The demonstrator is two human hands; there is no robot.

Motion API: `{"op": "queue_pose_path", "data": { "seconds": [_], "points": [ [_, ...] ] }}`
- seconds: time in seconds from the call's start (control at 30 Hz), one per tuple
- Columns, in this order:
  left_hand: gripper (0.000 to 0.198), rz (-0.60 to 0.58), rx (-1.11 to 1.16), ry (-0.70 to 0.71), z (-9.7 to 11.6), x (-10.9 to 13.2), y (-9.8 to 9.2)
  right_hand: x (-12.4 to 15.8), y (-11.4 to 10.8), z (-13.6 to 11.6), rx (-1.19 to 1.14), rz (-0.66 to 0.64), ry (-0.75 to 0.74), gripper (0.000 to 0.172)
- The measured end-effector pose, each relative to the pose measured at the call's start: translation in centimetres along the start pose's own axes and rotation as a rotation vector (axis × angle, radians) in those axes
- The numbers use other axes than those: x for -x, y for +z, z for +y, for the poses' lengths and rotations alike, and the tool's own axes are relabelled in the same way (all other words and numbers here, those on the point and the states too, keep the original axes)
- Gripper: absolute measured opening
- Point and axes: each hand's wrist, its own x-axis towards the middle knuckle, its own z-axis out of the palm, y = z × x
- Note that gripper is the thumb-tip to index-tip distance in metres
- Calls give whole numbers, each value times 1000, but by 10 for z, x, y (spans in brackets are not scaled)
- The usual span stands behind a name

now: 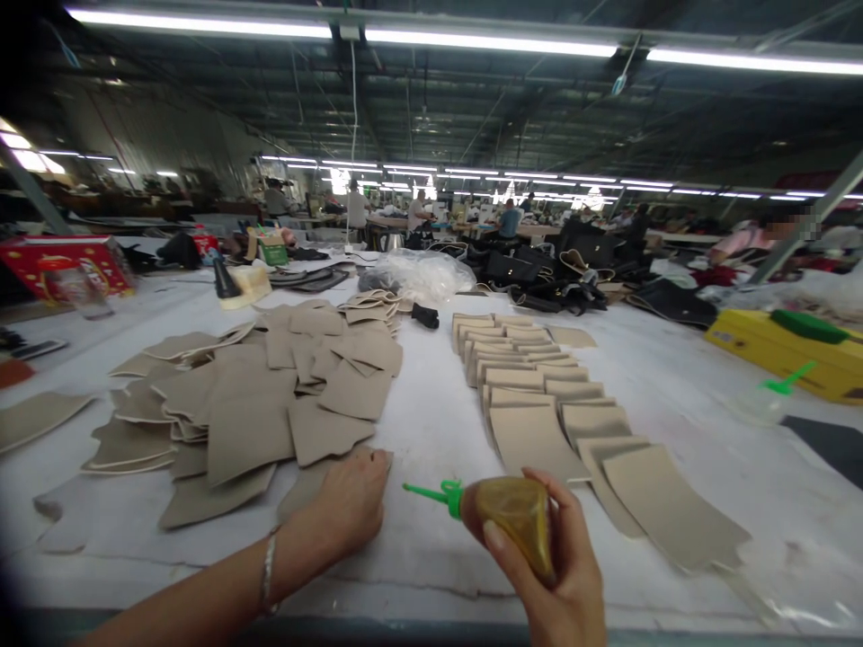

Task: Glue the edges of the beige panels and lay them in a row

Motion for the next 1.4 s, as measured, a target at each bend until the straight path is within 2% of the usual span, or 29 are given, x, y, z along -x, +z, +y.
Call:
{"op": "queue_pose_path", "data": {
  "seconds": [0.1,0.27,0.43,0.67,1.0,1.3,1.4],
  "points": [
    [37,12,-10,110,-17,5,-2,-3,2,7,41,-40,-34,62],
    [52,18,121,219,-44,9,1,-15,18,29,159,-132,-198,57],
    [56,29,206,241,-47,13,3,-22,35,38,253,-238,-320,53],
    [54,37,184,237,-46,13,4,-24,42,35,332,-270,-424,50],
    [48,3,137,220,-43,15,2,-29,37,40,350,-246,-348,48],
    [43,-5,159,248,-47,14,7,-34,29,44,332,-358,-286,49],
    [44,-11,185,259,-49,15,7,-33,31,43,288,-305,-247,50]
  ]
}}
